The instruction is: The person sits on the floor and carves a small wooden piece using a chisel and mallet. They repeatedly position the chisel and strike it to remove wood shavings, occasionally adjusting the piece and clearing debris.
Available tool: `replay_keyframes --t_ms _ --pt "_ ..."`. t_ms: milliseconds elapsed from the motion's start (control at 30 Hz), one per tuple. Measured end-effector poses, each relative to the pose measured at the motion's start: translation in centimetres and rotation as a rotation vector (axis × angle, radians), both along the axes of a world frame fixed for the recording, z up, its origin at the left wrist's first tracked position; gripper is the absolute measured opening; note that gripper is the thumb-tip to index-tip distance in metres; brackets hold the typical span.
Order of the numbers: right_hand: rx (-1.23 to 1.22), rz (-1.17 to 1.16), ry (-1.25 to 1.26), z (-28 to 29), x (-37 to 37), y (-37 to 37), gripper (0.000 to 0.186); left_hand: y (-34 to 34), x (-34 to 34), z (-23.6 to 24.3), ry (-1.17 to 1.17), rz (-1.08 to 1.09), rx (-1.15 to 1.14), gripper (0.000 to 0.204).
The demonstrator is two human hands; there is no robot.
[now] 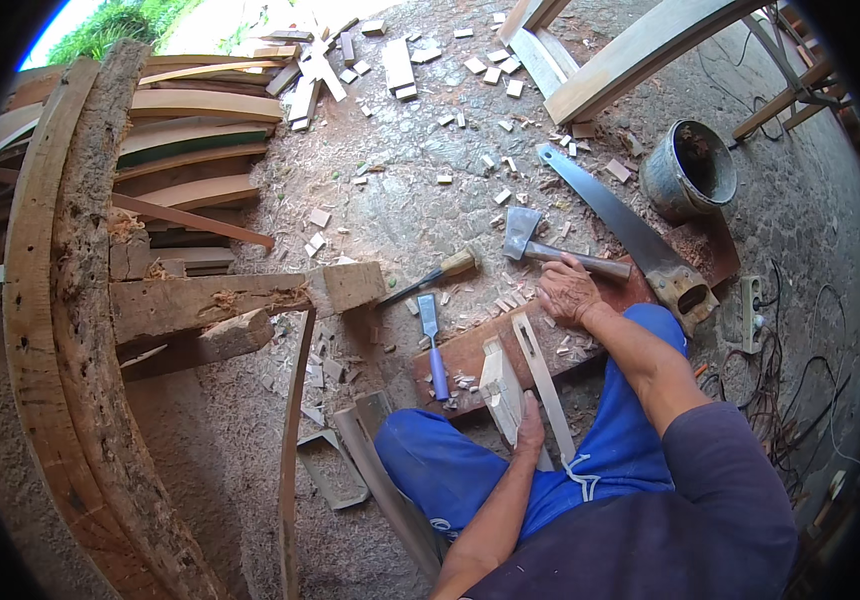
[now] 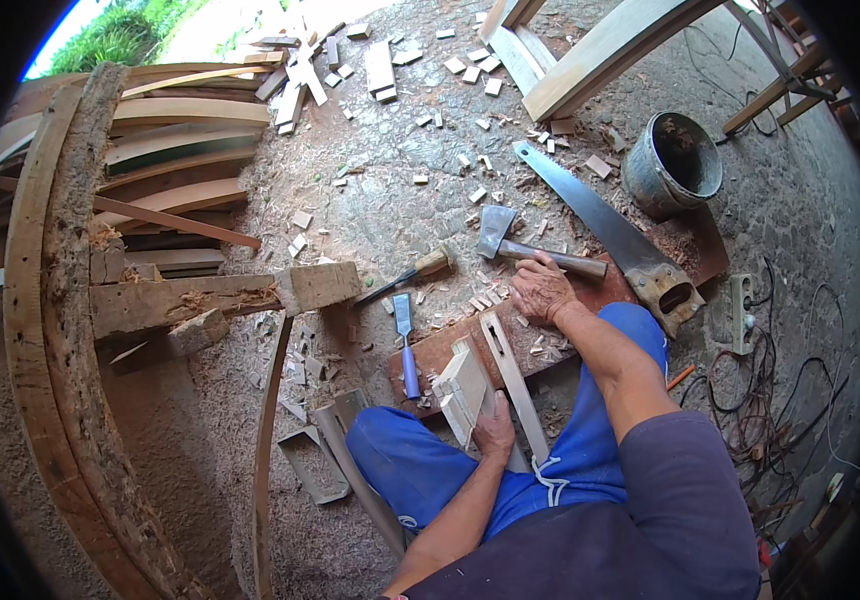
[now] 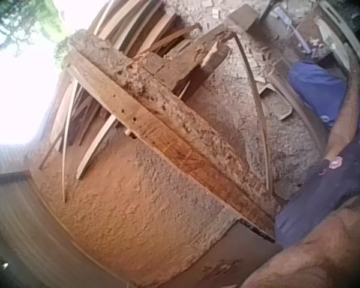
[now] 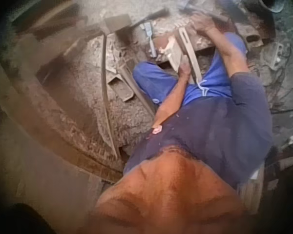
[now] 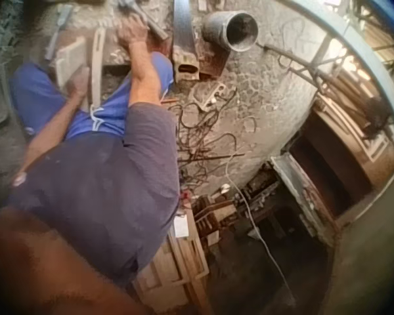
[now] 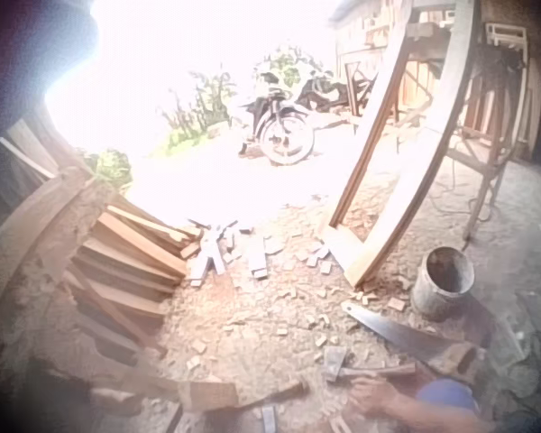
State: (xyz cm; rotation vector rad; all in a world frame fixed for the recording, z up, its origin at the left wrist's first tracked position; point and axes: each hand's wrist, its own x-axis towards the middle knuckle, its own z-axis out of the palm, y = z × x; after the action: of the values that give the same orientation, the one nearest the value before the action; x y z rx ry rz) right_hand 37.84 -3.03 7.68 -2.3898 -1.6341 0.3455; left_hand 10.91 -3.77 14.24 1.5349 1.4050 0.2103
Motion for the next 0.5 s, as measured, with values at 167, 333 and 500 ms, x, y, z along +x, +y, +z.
replay_keyframes --t_ms 167,333,500 --pt "0.034 0.003 -0.013 -0.7 0.0 -0.4 0.021 0.3 0.5 1.6 0.019 0.018 -0.072 0.059" --pt "0.024 -0.005 -0.013 -0.9 0.4 -0.9 0.022 0.2 0.5 1.3 0.061 -0.041 -0.096 0.063" --pt "0.023 -0.001 -0.017 -1.0 0.4 -0.5 0.023 -0.1 0.1 0.7 0.124 -0.056 -0.076 0.056"
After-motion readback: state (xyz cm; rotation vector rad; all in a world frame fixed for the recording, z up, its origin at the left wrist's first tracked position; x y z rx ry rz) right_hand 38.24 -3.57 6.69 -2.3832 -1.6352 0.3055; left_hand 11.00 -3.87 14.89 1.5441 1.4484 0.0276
